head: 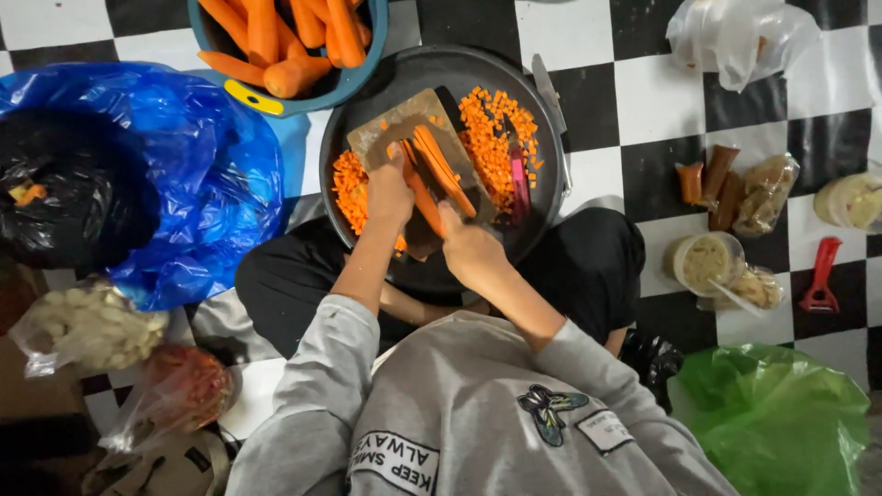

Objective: Dicing fresh carrots using a large knife on a wooden board inside a pan while sitting on the floor.

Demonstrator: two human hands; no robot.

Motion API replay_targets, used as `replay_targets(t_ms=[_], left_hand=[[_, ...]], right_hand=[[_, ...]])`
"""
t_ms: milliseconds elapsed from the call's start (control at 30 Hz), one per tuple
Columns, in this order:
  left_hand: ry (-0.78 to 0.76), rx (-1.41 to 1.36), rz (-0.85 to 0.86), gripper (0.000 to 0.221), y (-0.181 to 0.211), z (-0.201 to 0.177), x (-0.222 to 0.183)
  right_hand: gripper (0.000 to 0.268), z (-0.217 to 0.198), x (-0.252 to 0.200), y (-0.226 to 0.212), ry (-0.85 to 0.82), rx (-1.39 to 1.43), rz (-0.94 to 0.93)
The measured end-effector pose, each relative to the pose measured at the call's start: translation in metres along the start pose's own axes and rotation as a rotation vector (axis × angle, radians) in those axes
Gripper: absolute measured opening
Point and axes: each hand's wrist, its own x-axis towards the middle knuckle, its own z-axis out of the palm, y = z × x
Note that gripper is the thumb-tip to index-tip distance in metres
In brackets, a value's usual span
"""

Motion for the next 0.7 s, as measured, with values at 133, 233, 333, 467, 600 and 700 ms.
replay_targets(t_ms=[133,233,333,467,600,700], left_hand=[[0.021,0.016,0.006,0.073,-0.001,0.003,0.005],[0.050,0.011,0.029,0.068,-0.001,0.003,-0.003],[0.073,0.035,0.044,0.067,-0.001,0.005,-0.002],[0.080,-0.069,0.023,0.066,0.002,-0.001,-0.005],[0.056,-0.108,0.008,0.070,0.006,-0.005,-0.011],[0.026,-0.097,-0.030,0.073,0.002,-0.004,-0.006]], right_hand=[[0.059,0.008,-0.045,0.010,0.003,0.036,-0.009],[0.058,0.020,-0.088,0.015,-0.013,0.035,0.014],[0.071,0.052,-0.106,0.044,0.334,-0.223,-0.139],[0.058,0.002,-0.115,0.018,0.048,-0.055,0.061],[0.052,-0.014,-0.068,0.003,-0.019,0.044,0.070],[0.052,-0.025,-0.055,-0.015,0.012,0.101,0.001]])
